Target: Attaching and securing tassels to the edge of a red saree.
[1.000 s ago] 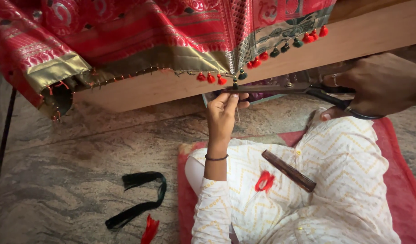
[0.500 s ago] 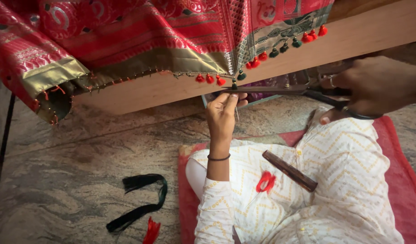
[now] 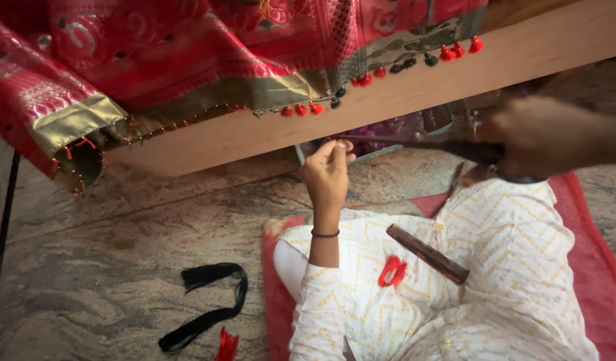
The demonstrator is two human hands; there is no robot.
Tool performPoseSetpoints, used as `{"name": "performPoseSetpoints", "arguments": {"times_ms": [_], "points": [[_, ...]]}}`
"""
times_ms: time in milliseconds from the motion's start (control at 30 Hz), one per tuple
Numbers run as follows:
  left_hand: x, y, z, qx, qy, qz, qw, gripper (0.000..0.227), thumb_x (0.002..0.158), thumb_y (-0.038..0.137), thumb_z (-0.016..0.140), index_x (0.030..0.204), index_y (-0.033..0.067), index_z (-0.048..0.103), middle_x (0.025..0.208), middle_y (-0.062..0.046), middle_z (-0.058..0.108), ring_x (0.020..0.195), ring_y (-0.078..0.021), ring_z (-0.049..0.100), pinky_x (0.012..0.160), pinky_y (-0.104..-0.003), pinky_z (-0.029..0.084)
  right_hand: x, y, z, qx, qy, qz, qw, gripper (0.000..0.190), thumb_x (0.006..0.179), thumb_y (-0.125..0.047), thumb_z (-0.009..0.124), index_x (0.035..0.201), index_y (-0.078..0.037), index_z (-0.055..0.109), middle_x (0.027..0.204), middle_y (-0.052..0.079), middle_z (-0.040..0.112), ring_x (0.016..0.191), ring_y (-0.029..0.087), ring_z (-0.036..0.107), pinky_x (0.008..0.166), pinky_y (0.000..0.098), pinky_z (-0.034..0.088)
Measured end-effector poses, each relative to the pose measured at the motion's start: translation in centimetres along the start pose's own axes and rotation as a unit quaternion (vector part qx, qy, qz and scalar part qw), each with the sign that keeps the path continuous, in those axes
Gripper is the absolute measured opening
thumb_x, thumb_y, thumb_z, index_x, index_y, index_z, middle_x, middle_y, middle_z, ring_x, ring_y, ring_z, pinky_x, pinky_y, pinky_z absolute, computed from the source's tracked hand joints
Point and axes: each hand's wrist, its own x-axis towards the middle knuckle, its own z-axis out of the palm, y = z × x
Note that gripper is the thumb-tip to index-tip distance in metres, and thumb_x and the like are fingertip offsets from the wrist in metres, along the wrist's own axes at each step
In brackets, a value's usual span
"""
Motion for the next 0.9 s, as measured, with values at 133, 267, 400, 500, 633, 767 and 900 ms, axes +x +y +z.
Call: {"name": "performPoseSetpoints", "arguments": {"times_ms": [133,267,400,500,633,767,900], "points": [[0.1,-0.7,-1.5,-0.067,0.051,-0.032,0.996,0.026,0.102,0.012,0.058,0.107,-0.0103,0.071,0.090,-0.011,0.077,0.081,-0.0195,0.077,0.074,-0.031,0.065,-0.3,-0.3,6.7,0.159,-0.053,-0.039,0.985,0.056,0.076,-0.071,0.069,0.103,-0.022,0.076,0.072,0.007,0.072,0.070,0.027,0.072,0.070,0.0440,0.057],[0.2,-2.1,-3.0,-0.135,0.044,-0.043,0.989,0.027,0.102,0.010,0.058,0.107,-0.0129,0.070,0.097,-0.012,0.073,0.088,-0.0211,0.076,0.080,-0.035,0.066,-2.0,-1.2,20.0,0.252,-0.093,-0.172,0.948,0.051,0.070,-0.058,0.085,0.093,-0.015,0.072,0.073,0.011,0.069,0.067,0.033,0.067,0.068,0.0470,0.054],[-0.4,-2.1,-2.5,-0.175,0.021,-0.061,0.982,0.025,0.103,0.011,0.060,0.108,-0.0114,0.070,0.100,-0.013,0.072,0.091,-0.0225,0.075,0.084,-0.036,0.064,-4.6,-3.5,28.6,0.305,-0.117,-0.267,0.907,0.047,0.063,-0.045,0.093,0.092,-0.015,0.072,0.077,0.008,0.071,0.078,0.034,0.068,0.069,0.0466,0.052],[-0.5,-2.4,-1.5,-0.187,0.003,-0.082,0.979,0.026,0.103,0.013,0.060,0.107,-0.0107,0.070,0.099,-0.012,0.072,0.091,-0.0220,0.074,0.086,-0.037,0.064,-3.0,-4.3,30.2,0.238,-0.168,-0.320,0.901,0.038,0.063,-0.027,0.091,0.094,-0.014,0.072,0.085,0.008,0.072,0.086,0.035,0.067,0.074,0.0461,0.052],[-0.3,-4.0,0.1,-0.208,-0.001,-0.131,0.969,0.026,0.104,0.016,0.061,0.107,-0.0075,0.071,0.099,-0.012,0.072,0.093,-0.0218,0.074,0.087,-0.037,0.063,3.9,-5.5,28.7,0.138,-0.158,-0.287,0.935,0.020,0.086,-0.023,0.067,0.105,-0.016,0.071,0.086,0.014,0.073,0.086,0.036,0.070,0.078,0.0518,0.054],[0.0,-7.1,2.0,-0.253,0.020,-0.172,0.952,0.024,0.103,0.017,0.062,0.110,-0.0046,0.069,0.103,-0.010,0.071,0.095,-0.0222,0.073,0.088,-0.038,0.062,10.0,-10.1,13.8,0.348,0.264,-0.171,0.883,0.064,0.079,-0.040,0.073,0.125,0.003,0.061,0.079,0.027,0.070,0.070,0.045,0.068,0.063,0.0518,0.055],[1.2,-13.1,3.1,-0.261,0.014,-0.264,0.928,0.028,0.103,0.024,0.061,0.115,-0.0007,0.066,0.108,-0.016,0.074,0.096,-0.0256,0.074,0.082,-0.033,0.055,18.8,-12.2,16.3,0.523,0.123,-0.058,0.842,0.035,0.098,-0.037,0.056,0.103,-0.005,0.068,0.083,0.021,0.075,0.068,0.038,0.074,0.065,0.0482,0.058]]}}
